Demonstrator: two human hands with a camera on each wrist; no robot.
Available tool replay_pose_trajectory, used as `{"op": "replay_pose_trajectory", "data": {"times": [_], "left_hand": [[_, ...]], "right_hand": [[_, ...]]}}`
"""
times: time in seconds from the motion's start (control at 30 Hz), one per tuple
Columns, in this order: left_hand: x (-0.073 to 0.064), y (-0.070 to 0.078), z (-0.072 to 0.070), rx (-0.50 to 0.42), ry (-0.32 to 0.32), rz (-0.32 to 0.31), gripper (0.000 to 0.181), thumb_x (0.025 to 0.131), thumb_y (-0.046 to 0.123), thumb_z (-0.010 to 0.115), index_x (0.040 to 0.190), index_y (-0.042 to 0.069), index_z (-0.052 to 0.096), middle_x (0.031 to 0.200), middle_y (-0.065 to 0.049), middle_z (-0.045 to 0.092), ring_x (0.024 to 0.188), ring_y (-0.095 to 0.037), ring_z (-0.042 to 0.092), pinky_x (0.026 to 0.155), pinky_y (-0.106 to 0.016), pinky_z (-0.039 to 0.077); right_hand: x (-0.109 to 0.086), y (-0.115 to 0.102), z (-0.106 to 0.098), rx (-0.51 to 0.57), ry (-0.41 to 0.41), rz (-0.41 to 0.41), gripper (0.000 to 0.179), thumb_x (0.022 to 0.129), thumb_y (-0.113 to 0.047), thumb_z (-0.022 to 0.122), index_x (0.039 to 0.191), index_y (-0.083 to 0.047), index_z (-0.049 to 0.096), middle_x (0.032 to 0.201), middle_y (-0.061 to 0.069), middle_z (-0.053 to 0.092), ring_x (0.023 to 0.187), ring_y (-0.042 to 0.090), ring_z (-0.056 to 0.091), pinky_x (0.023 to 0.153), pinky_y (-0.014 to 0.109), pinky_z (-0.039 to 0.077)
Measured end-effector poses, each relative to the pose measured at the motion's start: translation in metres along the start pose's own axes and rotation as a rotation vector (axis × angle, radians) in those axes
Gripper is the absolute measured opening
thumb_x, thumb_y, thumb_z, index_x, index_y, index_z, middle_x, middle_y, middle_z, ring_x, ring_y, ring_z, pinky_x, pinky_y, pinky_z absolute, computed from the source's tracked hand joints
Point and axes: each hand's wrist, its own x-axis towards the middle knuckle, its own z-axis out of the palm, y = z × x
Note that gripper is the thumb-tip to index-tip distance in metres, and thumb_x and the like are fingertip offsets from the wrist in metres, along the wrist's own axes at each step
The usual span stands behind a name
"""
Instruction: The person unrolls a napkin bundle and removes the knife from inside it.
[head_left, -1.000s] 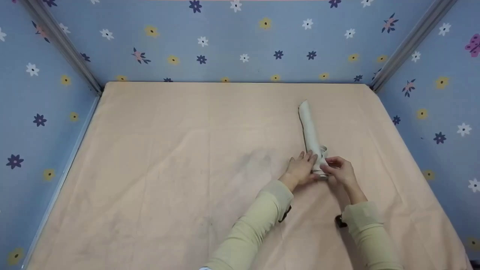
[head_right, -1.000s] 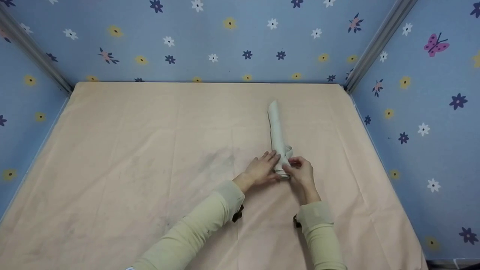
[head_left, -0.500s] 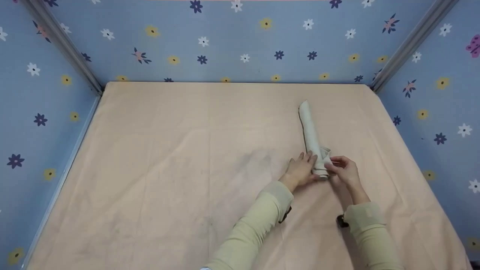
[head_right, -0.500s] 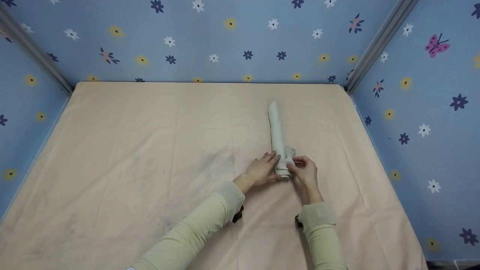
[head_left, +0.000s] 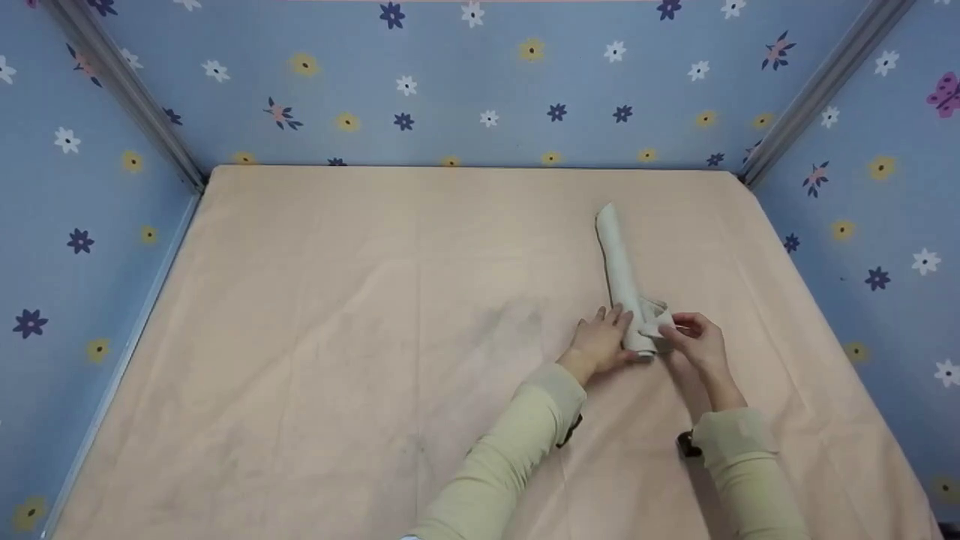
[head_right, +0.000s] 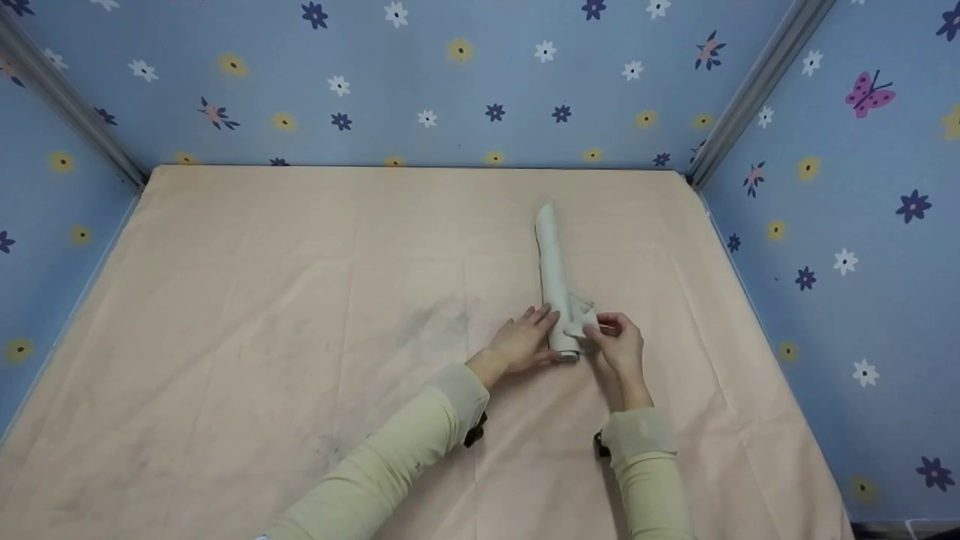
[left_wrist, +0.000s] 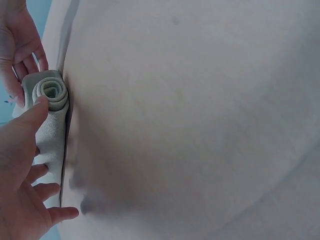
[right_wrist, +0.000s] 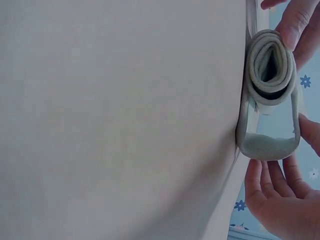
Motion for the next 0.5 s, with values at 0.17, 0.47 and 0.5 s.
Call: {"op": "replay_pose_trajectory", "data": {"times": [0.17, 0.47, 0.5], "left_hand": [[0.0005, 0.0004, 0.0002, 0.009, -0.002, -0.005, 0.073, 0.083, 0.058, 0.041, 0.142, 0.023, 0.019, 0.146, 0.001, 0.017, 0.131, -0.022, 0.021, 0.097, -0.043, 0.032], [0.0003, 0.0004, -0.0001, -0.002, -0.002, -0.008, 0.073, 0.083, 0.058, 0.042, 0.142, 0.022, 0.019, 0.147, 0.001, 0.017, 0.131, -0.022, 0.021, 0.098, -0.043, 0.031], [0.0003, 0.0006, -0.0001, -0.002, -0.002, -0.008, 0.073, 0.083, 0.058, 0.042, 0.142, 0.022, 0.019, 0.147, 0.001, 0.017, 0.131, -0.022, 0.021, 0.098, -0.044, 0.031]], "right_hand": [[0.0007, 0.0018, -0.0028, -0.002, -0.006, 0.018, 0.052, 0.079, -0.026, 0.066, 0.116, 0.006, 0.048, 0.116, 0.022, 0.051, 0.082, 0.0, 0.052, 0.07, 0.013, 0.045], [0.0, 0.0034, -0.0072, 0.031, -0.002, 0.055, 0.051, 0.08, -0.024, 0.066, 0.118, 0.005, 0.048, 0.116, 0.019, 0.05, 0.082, 0.001, 0.052, 0.07, 0.016, 0.047], [0.0, 0.0037, -0.0078, 0.031, 0.002, 0.058, 0.051, 0.08, -0.024, 0.066, 0.119, 0.005, 0.048, 0.116, 0.018, 0.05, 0.082, 0.001, 0.052, 0.07, 0.016, 0.047]]}}
